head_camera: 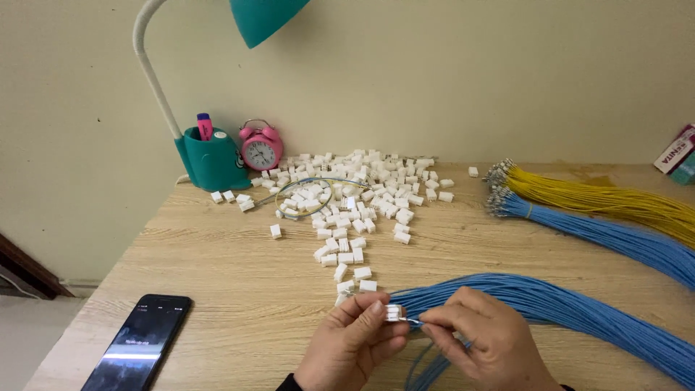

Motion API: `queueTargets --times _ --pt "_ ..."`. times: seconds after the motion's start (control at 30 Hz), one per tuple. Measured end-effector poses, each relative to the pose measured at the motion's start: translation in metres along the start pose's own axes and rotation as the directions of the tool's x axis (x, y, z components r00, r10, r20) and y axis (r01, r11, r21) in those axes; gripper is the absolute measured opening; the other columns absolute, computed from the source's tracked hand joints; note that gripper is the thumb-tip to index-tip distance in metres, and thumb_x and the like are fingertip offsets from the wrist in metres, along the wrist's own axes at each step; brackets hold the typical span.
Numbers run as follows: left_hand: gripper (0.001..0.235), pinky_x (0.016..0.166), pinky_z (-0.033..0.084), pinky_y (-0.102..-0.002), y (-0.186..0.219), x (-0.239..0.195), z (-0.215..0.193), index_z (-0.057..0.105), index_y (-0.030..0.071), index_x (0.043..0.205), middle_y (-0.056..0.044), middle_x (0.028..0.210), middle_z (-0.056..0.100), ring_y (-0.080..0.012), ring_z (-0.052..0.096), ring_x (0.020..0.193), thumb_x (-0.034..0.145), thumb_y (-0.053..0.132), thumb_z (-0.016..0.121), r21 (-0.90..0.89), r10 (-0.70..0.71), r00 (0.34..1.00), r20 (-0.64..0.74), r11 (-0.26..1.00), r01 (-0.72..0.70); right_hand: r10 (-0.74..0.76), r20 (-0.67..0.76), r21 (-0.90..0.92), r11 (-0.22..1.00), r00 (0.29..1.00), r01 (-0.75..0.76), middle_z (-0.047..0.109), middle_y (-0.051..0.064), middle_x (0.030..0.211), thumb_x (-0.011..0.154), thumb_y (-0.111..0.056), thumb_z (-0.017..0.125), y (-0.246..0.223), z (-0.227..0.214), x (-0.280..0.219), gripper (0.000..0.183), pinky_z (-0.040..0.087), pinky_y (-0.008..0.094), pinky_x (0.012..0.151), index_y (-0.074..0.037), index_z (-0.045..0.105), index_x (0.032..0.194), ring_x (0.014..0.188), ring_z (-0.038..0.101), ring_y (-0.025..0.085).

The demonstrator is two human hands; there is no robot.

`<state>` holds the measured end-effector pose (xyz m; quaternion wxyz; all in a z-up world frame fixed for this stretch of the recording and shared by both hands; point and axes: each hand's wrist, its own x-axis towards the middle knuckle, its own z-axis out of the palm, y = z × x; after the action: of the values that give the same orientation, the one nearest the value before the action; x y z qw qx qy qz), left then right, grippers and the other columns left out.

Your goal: The person assembles fiber optic cables by inserting the ends of blue and yellow cables into white plastic connectors. They repeatedly pick up a connector and a cable, insert the cable, and place the assembled unit on the table. The person also briefly interacts with a smartphone on the table.

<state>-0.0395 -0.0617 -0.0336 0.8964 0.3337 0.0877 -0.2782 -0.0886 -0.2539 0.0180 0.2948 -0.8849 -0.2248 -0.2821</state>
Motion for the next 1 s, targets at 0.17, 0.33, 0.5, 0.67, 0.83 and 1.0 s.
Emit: queueTargets --times 0.17,0.33,0.5,0.67,0.83,1.0 --pt "0.017 0.071 0.06 -0.042 -0.006 0.005 -0.006 0.064 0.0 0.103 -0.024 0.091 0.071 -0.0351 0.071 0.079 0.086 0.002 0.066 0.056 0.055 0.998 -0.001 0.997 -0.055 -0.177 -0.026 -0.13 0.977 0.984 0.172 0.063 -0.002 0.075 0.082 -0.019 0.07 0.0 0.0 0.003 0.008 0.043 0.029 0.052 -0.016 0.073 0.088 0.06 0.056 0.016" --pt "0.018 0.072 0.06 -0.045 -0.005 -0.001 0.001 0.064 -0.005 0.103 -0.028 0.089 0.07 -0.0368 0.07 0.079 0.086 -0.002 0.066 0.075 0.055 0.998 -0.038 0.996 -0.052 -0.214 -0.025 -0.135 0.969 0.976 0.209 0.061 -0.001 0.074 0.084 -0.021 0.069 -0.001 0.002 0.002 0.007 0.043 0.029 0.054 -0.016 0.071 0.088 0.06 0.055 0.017" --pt "0.019 0.07 0.06 -0.045 -0.002 -0.005 0.005 0.066 -0.006 0.103 -0.028 0.089 0.07 -0.0384 0.07 0.077 0.084 -0.001 0.067 0.094 0.056 0.996 -0.073 0.994 -0.049 -0.055 0.02 0.06 0.997 0.998 0.054 0.06 0.001 0.079 0.085 -0.019 0.069 0.005 0.009 -0.006 0.012 0.047 0.024 0.054 -0.013 0.07 0.095 0.064 0.059 0.012" --pt "0.018 0.067 0.061 -0.047 -0.003 -0.007 0.006 0.066 -0.007 0.101 -0.03 0.081 0.069 -0.0378 0.069 0.071 0.084 -0.002 0.069 0.107 0.043 0.997 -0.058 0.994 -0.036 -0.129 -0.021 0.008 0.992 0.991 0.129 0.06 0.003 0.077 0.088 -0.02 0.064 -0.008 0.008 -0.002 0.011 0.046 0.027 0.054 -0.011 0.069 0.088 0.063 0.058 0.015" --pt "0.017 0.068 0.061 -0.049 -0.007 -0.01 0.007 0.065 -0.007 0.099 -0.032 0.078 0.069 -0.0409 0.07 0.069 0.083 -0.003 0.069 0.112 0.048 0.997 -0.061 0.993 -0.041 -0.121 -0.094 -0.044 0.992 0.988 0.117 0.059 0.004 0.074 0.086 -0.021 0.065 -0.016 0.011 -0.004 0.012 0.045 0.029 0.052 -0.009 0.069 0.086 0.06 0.056 0.017" --pt "0.017 0.066 0.062 -0.048 -0.006 -0.014 0.011 0.067 -0.007 0.097 -0.032 0.079 0.071 -0.038 0.07 0.066 0.081 -0.003 0.071 0.157 0.063 0.996 -0.061 0.986 -0.052 -0.132 -0.111 -0.022 0.991 0.985 0.13 0.061 0.004 0.074 0.085 -0.02 0.066 -0.016 0.013 -0.007 0.011 0.046 0.029 0.052 -0.009 0.07 0.087 0.06 0.057 0.017"
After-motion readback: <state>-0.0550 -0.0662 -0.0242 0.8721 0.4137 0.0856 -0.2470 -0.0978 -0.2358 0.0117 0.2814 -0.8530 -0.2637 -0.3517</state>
